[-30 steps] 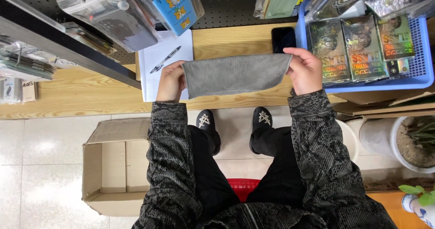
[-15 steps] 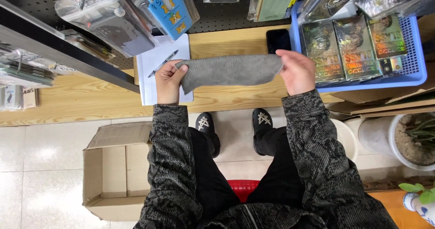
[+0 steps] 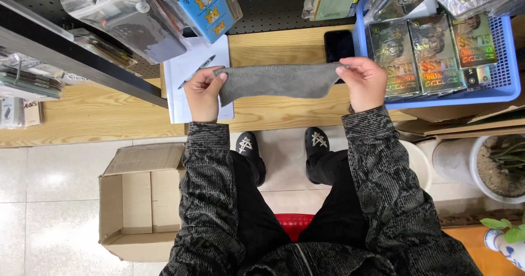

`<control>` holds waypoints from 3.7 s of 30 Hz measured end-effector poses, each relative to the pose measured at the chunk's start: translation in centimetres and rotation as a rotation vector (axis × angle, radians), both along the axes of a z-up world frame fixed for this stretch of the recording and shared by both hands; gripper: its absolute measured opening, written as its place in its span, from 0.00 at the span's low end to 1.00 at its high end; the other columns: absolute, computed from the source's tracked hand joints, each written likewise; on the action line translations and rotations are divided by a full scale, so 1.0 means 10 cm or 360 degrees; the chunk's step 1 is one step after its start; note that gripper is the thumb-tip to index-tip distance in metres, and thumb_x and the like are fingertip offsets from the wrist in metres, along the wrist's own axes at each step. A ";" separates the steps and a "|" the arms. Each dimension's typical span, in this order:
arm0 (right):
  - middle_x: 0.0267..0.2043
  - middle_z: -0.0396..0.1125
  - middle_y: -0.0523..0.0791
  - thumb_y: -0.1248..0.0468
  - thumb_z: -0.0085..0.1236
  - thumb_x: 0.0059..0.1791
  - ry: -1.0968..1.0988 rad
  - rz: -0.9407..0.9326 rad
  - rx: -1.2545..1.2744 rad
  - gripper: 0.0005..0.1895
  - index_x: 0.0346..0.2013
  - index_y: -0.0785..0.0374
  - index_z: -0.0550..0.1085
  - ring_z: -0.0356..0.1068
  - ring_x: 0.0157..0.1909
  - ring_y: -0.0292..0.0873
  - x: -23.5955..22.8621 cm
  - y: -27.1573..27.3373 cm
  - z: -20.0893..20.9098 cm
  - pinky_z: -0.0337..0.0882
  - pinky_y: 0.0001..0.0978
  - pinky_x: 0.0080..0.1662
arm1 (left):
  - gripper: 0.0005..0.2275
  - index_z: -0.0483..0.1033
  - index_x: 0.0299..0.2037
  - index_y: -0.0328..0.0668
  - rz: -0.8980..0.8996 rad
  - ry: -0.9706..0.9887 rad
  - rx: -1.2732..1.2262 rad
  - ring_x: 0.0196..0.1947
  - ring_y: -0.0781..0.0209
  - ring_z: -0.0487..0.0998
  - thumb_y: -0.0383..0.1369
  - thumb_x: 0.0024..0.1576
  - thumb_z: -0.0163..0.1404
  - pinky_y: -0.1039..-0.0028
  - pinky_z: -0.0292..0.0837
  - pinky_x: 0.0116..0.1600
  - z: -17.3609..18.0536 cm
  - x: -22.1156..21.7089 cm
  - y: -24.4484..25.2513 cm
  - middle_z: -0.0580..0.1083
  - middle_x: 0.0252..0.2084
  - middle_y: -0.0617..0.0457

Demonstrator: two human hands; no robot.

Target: Washing a cleaning cloth in a bowl of water, wringing it out, and then using it to wipe down a product package.

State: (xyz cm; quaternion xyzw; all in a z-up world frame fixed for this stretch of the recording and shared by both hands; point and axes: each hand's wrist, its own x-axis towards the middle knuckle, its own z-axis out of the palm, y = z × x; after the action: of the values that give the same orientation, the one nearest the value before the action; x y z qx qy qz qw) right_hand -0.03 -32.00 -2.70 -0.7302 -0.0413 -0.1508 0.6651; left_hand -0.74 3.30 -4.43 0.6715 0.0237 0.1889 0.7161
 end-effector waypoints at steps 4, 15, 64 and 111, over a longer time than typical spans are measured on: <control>0.37 0.73 0.48 0.71 0.64 0.46 0.0226 -0.0082 -0.0075 0.10 0.41 0.64 0.77 0.72 0.35 0.34 0.02 0.11 -0.20 0.75 0.22 0.40 | 0.05 0.80 0.37 0.35 -0.0048 -0.0051 -0.0188 0.25 0.72 0.72 0.25 0.52 0.60 0.81 0.71 0.32 0.00 -0.05 -0.17 0.71 0.22 0.54; 0.61 0.59 0.50 0.50 0.59 0.43 0.0972 -0.0291 -0.1541 0.37 0.64 0.51 0.59 0.61 0.62 0.56 0.00 0.35 -0.62 0.69 0.58 0.55 | 0.04 0.80 0.30 0.41 -0.0747 0.0099 0.0399 0.23 0.68 0.70 0.24 0.47 0.58 0.77 0.67 0.30 0.40 -0.36 -0.92 0.73 0.20 0.51; 0.54 0.67 0.48 0.59 0.70 0.25 0.0126 -0.0159 -0.1348 0.48 0.60 0.59 0.69 0.66 0.54 0.55 -1.43 -0.24 0.26 0.60 0.44 0.57 | 0.04 0.80 0.33 0.59 -0.0684 0.0769 0.1140 0.34 0.52 0.80 0.38 0.49 0.56 0.62 0.73 0.41 -0.07 -0.25 -0.85 0.78 0.28 0.56; 0.67 0.57 0.56 0.56 0.63 0.43 0.0345 0.1083 -0.1054 0.40 0.66 0.62 0.61 0.52 0.69 0.60 -0.40 0.10 1.02 0.54 0.54 0.65 | 0.03 0.80 0.34 0.41 -0.0748 0.0035 0.0423 0.26 0.72 0.67 0.24 0.52 0.57 0.79 0.68 0.33 1.01 -0.35 -0.86 0.71 0.19 0.54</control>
State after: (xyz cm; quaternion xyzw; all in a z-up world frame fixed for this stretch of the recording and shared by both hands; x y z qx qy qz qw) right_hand -4.04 -30.98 7.50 -0.8591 -0.2540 0.1734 0.4091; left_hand -4.25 -5.34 5.68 0.7486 -0.1501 0.0115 0.6457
